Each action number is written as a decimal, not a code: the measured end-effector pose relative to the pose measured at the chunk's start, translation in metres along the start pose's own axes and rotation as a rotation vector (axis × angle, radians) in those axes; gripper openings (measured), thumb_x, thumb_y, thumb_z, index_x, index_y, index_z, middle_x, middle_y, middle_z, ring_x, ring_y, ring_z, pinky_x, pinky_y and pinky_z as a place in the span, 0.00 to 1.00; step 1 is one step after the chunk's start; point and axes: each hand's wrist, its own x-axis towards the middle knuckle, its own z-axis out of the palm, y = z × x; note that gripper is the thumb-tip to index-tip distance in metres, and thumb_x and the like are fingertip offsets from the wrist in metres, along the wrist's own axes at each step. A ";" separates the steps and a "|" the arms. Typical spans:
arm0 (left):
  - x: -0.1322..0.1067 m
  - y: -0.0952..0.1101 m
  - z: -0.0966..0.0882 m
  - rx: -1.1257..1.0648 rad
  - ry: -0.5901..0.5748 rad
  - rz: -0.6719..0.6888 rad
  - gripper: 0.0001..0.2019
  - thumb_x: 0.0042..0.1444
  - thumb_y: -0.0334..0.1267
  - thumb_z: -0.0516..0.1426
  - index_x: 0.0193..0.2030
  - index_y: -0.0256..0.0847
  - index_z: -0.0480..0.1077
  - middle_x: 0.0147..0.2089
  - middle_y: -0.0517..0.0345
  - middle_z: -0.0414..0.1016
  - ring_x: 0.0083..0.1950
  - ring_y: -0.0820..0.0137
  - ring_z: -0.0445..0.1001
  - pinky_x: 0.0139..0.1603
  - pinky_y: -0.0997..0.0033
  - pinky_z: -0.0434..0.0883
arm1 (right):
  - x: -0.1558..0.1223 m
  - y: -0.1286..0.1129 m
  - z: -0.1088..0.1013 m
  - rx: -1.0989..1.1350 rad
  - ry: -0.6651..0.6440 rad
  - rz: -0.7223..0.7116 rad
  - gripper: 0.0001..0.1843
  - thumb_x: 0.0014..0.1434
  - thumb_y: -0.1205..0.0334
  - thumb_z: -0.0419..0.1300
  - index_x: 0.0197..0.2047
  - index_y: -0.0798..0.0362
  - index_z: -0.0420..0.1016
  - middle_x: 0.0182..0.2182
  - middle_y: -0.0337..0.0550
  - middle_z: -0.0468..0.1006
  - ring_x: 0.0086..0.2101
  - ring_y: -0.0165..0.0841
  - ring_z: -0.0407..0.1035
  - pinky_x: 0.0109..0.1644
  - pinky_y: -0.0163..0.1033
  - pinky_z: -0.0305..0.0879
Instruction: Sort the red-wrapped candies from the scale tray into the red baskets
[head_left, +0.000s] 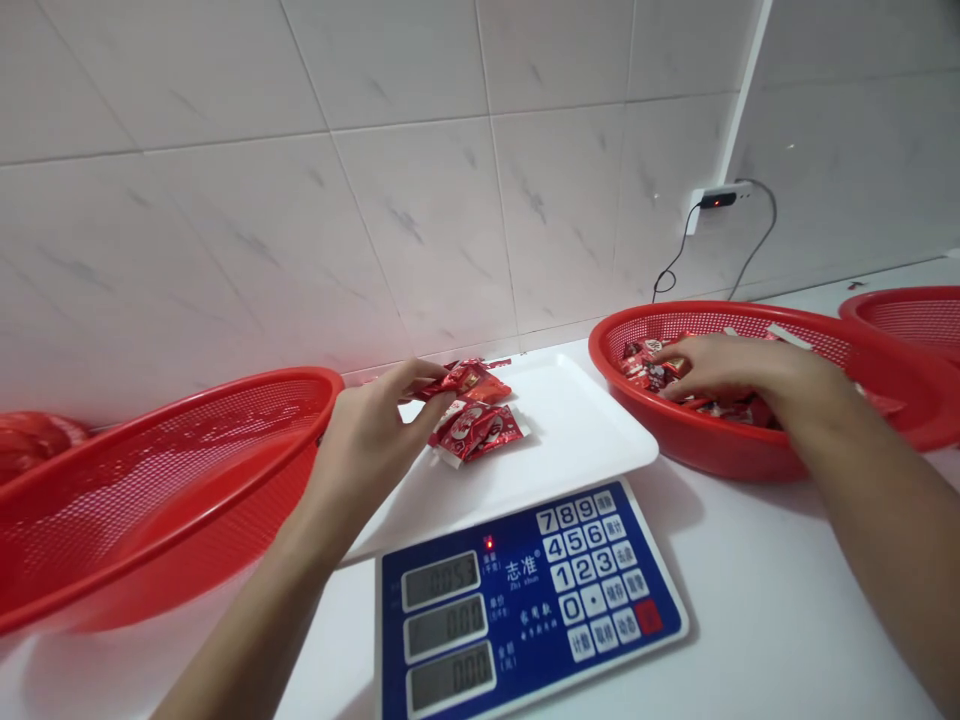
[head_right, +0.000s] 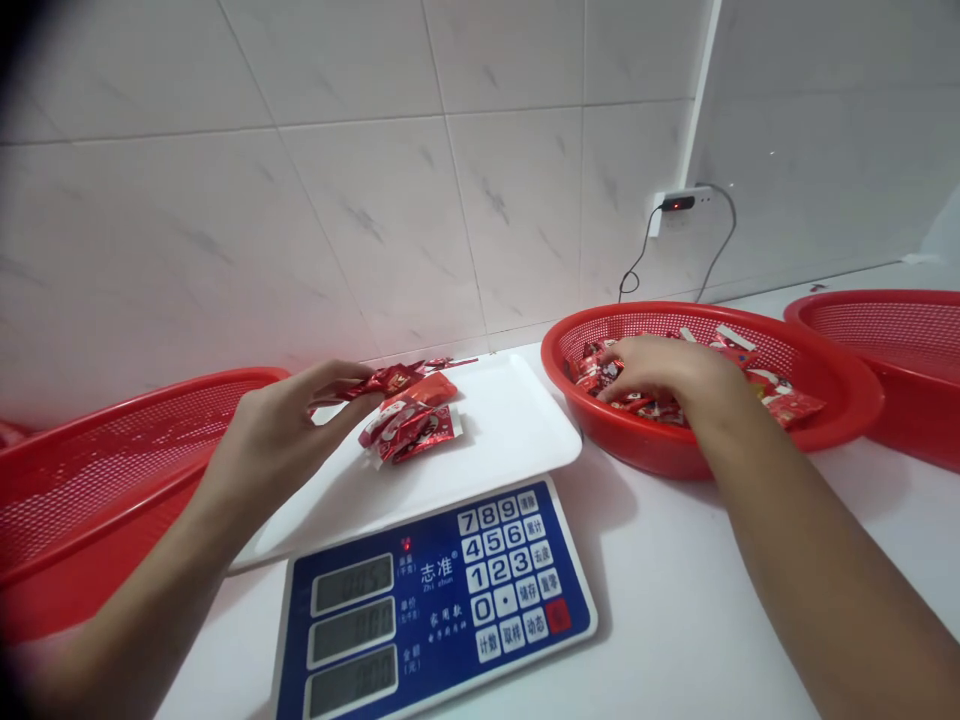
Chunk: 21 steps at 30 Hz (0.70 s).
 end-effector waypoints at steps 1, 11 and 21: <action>0.001 0.000 0.000 0.005 -0.008 -0.004 0.14 0.56 0.50 0.58 0.44 0.46 0.77 0.43 0.54 0.86 0.47 0.56 0.83 0.47 0.60 0.75 | -0.002 -0.003 0.002 -0.027 -0.028 -0.002 0.32 0.59 0.55 0.64 0.67 0.49 0.72 0.48 0.54 0.78 0.32 0.40 0.75 0.31 0.42 0.68; 0.000 0.001 -0.013 -0.048 -0.060 0.064 0.07 0.58 0.45 0.62 0.39 0.49 0.80 0.43 0.61 0.86 0.45 0.63 0.82 0.45 0.66 0.75 | -0.006 -0.019 0.010 -0.117 -0.178 -0.014 0.28 0.62 0.72 0.53 0.64 0.55 0.75 0.30 0.47 0.74 0.20 0.31 0.64 0.26 0.39 0.60; -0.002 0.006 -0.016 -0.168 0.073 0.142 0.04 0.60 0.41 0.63 0.37 0.48 0.81 0.36 0.64 0.85 0.38 0.70 0.81 0.45 0.72 0.77 | -0.005 -0.016 0.010 -0.163 -0.179 -0.079 0.24 0.62 0.71 0.54 0.58 0.50 0.79 0.34 0.48 0.76 0.24 0.33 0.68 0.28 0.39 0.62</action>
